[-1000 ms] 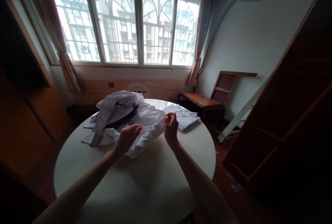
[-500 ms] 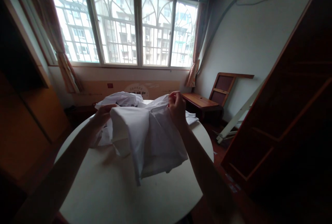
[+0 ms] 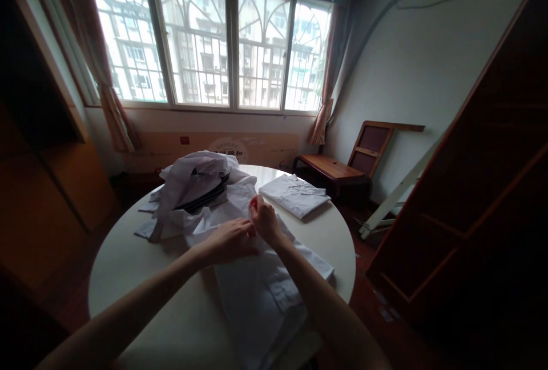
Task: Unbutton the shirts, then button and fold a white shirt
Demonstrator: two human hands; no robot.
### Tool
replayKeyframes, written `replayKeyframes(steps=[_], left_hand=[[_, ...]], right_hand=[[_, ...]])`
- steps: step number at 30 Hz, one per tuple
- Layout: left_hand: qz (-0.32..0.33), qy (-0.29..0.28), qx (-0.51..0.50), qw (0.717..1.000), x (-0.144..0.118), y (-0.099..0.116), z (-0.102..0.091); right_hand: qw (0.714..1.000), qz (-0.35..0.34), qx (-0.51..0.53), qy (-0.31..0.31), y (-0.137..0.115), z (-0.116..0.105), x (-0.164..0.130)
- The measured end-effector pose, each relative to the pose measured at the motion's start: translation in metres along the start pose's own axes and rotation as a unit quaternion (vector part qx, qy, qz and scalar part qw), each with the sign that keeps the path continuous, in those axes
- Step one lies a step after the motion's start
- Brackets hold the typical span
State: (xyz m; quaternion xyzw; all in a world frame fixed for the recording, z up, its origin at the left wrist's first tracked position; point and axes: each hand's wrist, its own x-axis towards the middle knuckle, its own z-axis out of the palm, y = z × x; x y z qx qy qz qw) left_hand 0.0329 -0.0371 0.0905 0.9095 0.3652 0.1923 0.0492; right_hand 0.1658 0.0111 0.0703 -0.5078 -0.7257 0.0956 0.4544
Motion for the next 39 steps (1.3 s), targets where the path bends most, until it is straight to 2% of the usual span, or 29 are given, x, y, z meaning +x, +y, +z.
replayKeyframes(steps=[3,7,9,12,15,19,24,31,39], left_hand=[[-0.005,-0.024,-0.028,0.999,-0.002,0.001,0.016],[-0.028,-0.030,-0.171,0.984,-0.003,-0.019,0.030],[-0.058,-0.027,-0.243,0.968,-0.003,-0.031,0.033],[-0.130,-0.002,-0.314,0.941,-0.002,-0.045,0.033],[-0.184,0.041,-0.349,0.918,-0.002,-0.054,0.031],[-0.205,0.086,-0.381,0.898,-0.002,-0.057,0.035],[-0.207,0.071,-0.411,0.885,-0.003,-0.059,0.041],[-0.204,0.047,-0.442,0.872,-0.007,-0.054,0.035],[-0.205,0.054,-0.433,0.876,-0.008,-0.050,0.036]], right_hand=[[0.996,0.031,0.046,0.069,0.012,-0.002,-0.002],[0.988,0.068,0.084,0.108,0.020,-0.006,-0.005],[0.988,0.063,0.092,0.111,0.020,-0.008,-0.005],[0.990,0.017,0.080,0.114,0.016,-0.007,-0.009],[0.994,-0.064,0.059,0.060,0.009,-0.003,-0.014],[0.989,-0.136,-0.004,-0.050,-0.001,0.002,-0.021],[0.983,-0.136,-0.035,-0.119,-0.006,0.002,-0.025],[0.989,-0.087,-0.017,-0.122,0.000,0.001,-0.023],[0.976,-0.095,0.033,-0.194,0.016,-0.012,-0.015]])
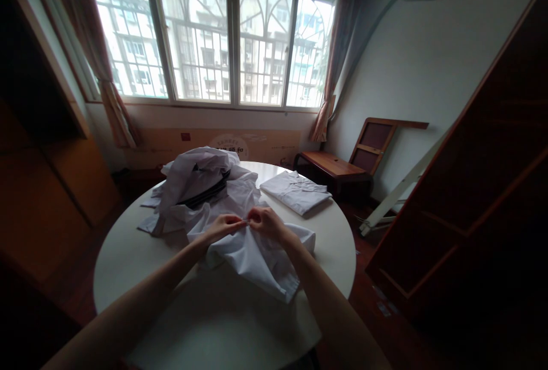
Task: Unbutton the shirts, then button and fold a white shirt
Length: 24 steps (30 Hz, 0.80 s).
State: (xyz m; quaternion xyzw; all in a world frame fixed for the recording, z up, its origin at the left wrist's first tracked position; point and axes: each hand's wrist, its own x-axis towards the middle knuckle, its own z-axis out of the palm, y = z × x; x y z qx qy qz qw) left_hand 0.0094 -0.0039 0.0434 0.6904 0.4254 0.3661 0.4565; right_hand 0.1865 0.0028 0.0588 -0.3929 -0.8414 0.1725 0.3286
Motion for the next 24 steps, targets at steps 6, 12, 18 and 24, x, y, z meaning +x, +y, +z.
replayKeyframes(steps=[6,12,18,24], left_hand=[[0.011,0.007,0.010,1.000,0.003,-0.007,-0.001],[0.042,-0.021,0.014,0.999,0.003,-0.007,-0.003],[0.082,0.001,0.039,0.996,0.001,-0.005,0.001],[0.099,0.036,0.002,0.994,0.000,0.000,0.008]], right_hand=[[0.999,-0.037,0.012,-0.007,-0.001,-0.001,0.000],[0.999,-0.033,-0.010,0.025,-0.003,0.001,0.000],[0.995,-0.027,0.094,-0.016,-0.004,0.001,0.002],[0.972,0.061,0.226,-0.025,-0.003,0.000,0.004]])
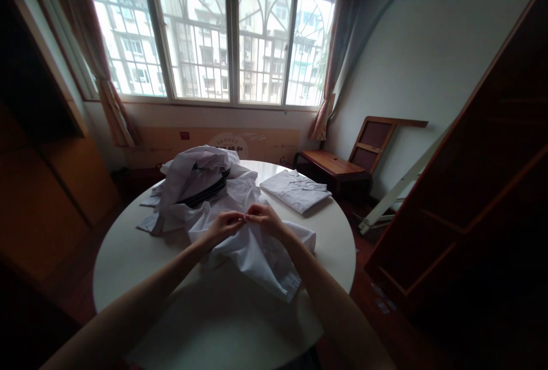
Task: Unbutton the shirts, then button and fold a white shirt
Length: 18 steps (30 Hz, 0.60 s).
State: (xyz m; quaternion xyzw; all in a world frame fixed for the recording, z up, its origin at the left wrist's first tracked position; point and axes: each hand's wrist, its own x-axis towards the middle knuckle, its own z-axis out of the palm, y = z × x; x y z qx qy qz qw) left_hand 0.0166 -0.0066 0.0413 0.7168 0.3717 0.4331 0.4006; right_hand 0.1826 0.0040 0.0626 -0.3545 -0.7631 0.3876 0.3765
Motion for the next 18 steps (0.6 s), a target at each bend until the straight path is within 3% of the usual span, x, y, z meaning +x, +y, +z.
replayKeyframes(steps=[6,12,18], left_hand=[[0.017,0.039,0.010,0.999,-0.002,0.002,0.003],[0.098,0.093,0.096,0.986,-0.003,0.000,0.006],[0.138,0.131,0.121,0.974,-0.004,0.001,0.011]], right_hand=[[0.998,0.010,0.059,0.035,0.002,0.004,0.003],[0.995,-0.008,0.088,0.050,0.003,0.007,0.004],[0.991,-0.010,0.077,0.108,0.000,0.012,0.000]])
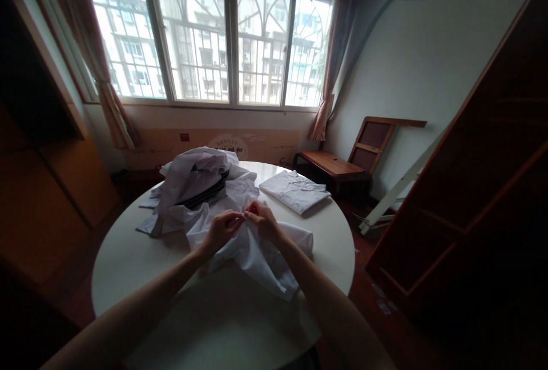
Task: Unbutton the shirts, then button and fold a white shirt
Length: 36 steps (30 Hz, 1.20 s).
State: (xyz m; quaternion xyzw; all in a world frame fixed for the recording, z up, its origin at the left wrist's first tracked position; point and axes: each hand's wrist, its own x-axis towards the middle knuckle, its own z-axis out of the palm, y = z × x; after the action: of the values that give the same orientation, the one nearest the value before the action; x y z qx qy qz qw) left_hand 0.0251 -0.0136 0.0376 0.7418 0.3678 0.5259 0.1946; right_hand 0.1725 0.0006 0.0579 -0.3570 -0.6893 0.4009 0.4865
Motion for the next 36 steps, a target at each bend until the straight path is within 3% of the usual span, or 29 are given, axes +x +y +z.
replayKeyframes(steps=[17,27,36], left_hand=[[-0.005,0.032,0.079,0.996,-0.008,0.003,0.009],[0.027,0.024,0.097,0.995,-0.009,0.002,0.008],[0.033,0.022,0.103,0.994,-0.009,0.001,0.009]], right_hand=[[0.985,-0.035,-0.141,0.099,-0.003,0.011,-0.007],[0.992,0.001,-0.043,0.120,0.009,0.011,-0.001],[0.990,0.015,-0.020,0.139,0.014,0.013,0.001]])
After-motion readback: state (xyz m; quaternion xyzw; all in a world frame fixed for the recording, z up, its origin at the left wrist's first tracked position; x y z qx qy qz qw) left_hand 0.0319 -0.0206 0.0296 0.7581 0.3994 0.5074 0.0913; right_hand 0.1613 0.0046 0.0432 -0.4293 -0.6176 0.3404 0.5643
